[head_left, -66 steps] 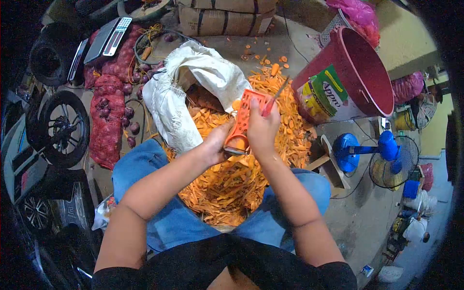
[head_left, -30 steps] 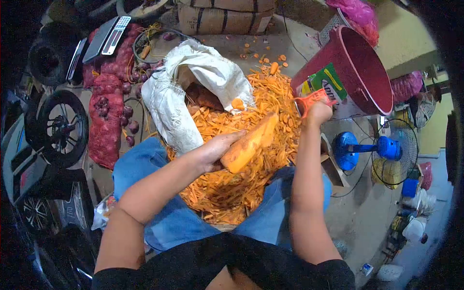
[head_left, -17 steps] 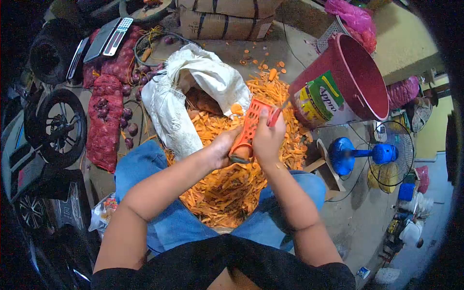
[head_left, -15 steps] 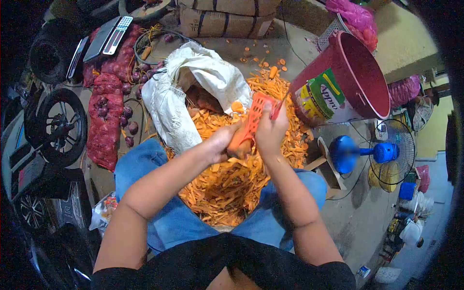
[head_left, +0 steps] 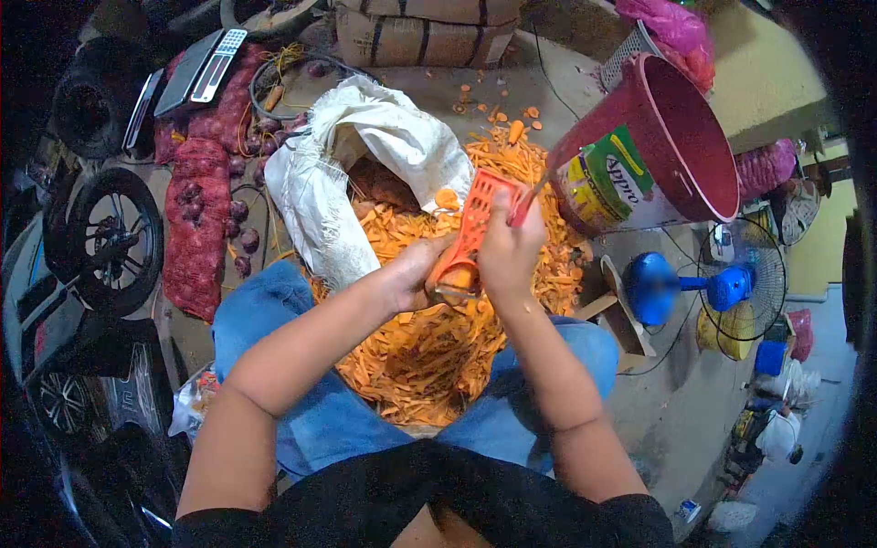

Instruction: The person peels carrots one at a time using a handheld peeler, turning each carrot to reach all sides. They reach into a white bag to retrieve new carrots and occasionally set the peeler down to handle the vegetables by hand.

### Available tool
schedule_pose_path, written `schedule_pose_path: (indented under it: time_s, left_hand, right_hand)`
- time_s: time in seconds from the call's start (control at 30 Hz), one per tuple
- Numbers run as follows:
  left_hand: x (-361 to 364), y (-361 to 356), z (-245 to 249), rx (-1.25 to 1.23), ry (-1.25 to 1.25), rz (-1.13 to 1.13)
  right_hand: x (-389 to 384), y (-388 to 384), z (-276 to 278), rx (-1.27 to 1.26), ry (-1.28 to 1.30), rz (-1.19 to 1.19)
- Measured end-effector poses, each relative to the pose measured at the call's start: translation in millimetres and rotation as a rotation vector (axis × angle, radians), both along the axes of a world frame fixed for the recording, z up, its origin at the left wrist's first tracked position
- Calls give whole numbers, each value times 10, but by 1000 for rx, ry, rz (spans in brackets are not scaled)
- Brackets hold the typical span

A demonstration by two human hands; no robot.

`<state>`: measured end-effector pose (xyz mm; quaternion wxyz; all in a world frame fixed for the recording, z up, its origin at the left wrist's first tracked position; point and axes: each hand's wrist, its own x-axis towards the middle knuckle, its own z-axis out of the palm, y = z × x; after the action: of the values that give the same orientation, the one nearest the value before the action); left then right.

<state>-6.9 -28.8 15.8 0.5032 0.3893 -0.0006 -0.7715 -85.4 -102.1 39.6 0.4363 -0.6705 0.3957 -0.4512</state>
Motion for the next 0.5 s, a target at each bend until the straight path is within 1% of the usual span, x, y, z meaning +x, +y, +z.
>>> schedule_pose_path:
  time_s: [0.03,0.07,0.1,0.13,0.17,0.2,0.23,0.27,0.33,0.37,0.43,0.47,0.5]
  left_hand:
    - [-7,4,-16,1,1,-1]
    - [-15,19,-43,40,-162,-66]
    - [-15,39,-58,78,-327,-131]
    - [-22,66,-56,78,-327,-133]
    - [-34,93,-47,-12,-181,-175]
    - [-49,115,-33,-101,-32,-215]
    - [-56,123,39,-116,-59,-244]
    - [-40,126,80,-115,-61,-247]
    - [5,108,125,-6,83,-152]
    - [-6,62,-8,38,66,-7]
    - [50,3,-144,28,105,46]
    - [65,-9,-170,22,141,89]
    - [48,-22,-148,10,104,83]
  right_hand:
    - [-1,-52,-33,-35,-15,-28]
    - [0,-121,-82,-69,-29,-54]
    - [-13,-292,-179,-142,-19,-186]
    - [-114,-618,-394,-171,79,-303]
    - [-242,-920,-534,-202,179,-420]
    - [-323,-1045,-491,-203,171,-541]
    - [-382,-1118,-455,-204,161,-660]
    - [-432,-1154,-461,-202,158,-663]
    - [-439,-1118,-371,133,-103,-611]
    - [-384,-1037,-371,259,-111,-543]
    - [-191,-610,-244,255,-205,-184]
    - [-71,-309,-84,123,-162,-98]
    - [9,-75,28,-10,-121,-16]
